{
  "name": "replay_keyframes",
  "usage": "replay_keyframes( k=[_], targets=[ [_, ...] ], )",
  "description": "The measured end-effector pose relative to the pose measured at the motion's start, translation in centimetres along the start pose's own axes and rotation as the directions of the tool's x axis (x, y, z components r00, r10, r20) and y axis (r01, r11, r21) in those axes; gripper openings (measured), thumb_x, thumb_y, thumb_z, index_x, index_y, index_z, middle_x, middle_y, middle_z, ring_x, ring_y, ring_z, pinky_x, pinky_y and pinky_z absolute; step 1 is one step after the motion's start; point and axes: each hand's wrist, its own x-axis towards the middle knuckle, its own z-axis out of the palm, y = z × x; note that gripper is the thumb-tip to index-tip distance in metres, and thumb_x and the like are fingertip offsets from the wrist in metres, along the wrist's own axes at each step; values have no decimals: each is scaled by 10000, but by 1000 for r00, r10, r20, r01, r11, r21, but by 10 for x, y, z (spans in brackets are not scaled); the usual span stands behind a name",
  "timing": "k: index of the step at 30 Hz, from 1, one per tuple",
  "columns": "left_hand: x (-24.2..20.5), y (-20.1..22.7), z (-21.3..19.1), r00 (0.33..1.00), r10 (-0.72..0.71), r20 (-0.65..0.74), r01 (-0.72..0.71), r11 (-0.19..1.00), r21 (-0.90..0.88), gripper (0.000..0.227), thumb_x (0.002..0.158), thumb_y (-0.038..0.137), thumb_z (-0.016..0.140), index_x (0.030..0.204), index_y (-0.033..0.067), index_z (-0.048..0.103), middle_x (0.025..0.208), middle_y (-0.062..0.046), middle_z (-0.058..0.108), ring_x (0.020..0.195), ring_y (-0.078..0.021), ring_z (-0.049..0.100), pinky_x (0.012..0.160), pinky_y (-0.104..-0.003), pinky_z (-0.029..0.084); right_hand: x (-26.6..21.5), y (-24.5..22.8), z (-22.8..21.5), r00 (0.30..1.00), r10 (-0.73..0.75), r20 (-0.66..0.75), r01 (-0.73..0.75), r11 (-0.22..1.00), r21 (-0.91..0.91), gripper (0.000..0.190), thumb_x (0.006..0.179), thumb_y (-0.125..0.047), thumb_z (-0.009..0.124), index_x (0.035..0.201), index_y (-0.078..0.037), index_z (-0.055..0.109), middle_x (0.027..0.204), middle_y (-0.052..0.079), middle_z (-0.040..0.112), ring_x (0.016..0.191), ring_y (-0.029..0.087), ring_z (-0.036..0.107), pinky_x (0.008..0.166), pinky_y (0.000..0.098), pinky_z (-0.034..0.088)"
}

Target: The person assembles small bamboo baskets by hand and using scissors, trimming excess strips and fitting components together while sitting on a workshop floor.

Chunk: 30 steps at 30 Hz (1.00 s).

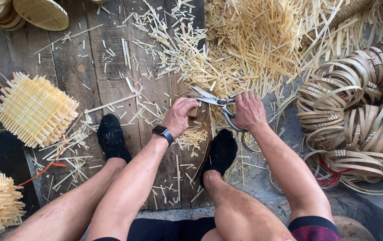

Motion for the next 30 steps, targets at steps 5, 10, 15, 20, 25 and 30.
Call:
replay_keyframes(
  k=[5,10,15,20,25,30],
  targets=[
    [4,-4,-13,999,40,24,-41,998,49,547,759,-198,534,1172,118,707,1413,-152,589,1339,-326,541,1160,-391,451,-6,12,5,947,136,291,-167,982,83,330,1033,-349,515,1092,-51,642,950,108,651,827,216,658,743,385,574],
    [4,2,-12,988,-133,78,135,991,-18,495,693,-17,685,1157,152,723,1342,-184,529,1271,-341,536,1097,-412,471,-19,19,4,976,167,137,-186,972,145,482,945,-496,604,1044,-25,632,907,119,635,796,214,609,750,360,527],
    [2,1,0,995,78,58,-83,992,92,335,782,66,749,1097,179,776,1352,-130,588,1313,-312,551,1135,-431,491,-8,1,4,1000,8,-5,-8,1000,-2,621,864,-602,632,1028,-3,628,867,132,613,769,221,584,697,358,527],
    [0,1,-3,997,-10,74,9,1000,8,335,791,87,722,1106,186,776,1367,-117,606,1280,-283,582,1088,-416,514,-6,16,18,929,211,305,-270,949,163,406,1011,-448,564,1050,-59,673,891,82,622,791,209,619,750,378,535],
    [4,-6,-10,938,-335,-84,326,940,-101,443,886,291,783,1270,99,675,1271,-137,641,1163,-268,616,967,-417,504,-10,31,31,882,471,24,-464,858,219,568,743,-380,814,1094,22,620,966,141,589,852,246,574,758,377,505],
    [14,-41,-1,675,-738,26,728,659,-191,420,864,270,786,1248,121,706,1123,-81,757,975,-206,727,870,-364,578,-6,-14,19,912,409,-43,-298,730,616,431,839,-275,801,1165,-24,674,1079,182,625,957,255,613,873,409,547]
  ],
)
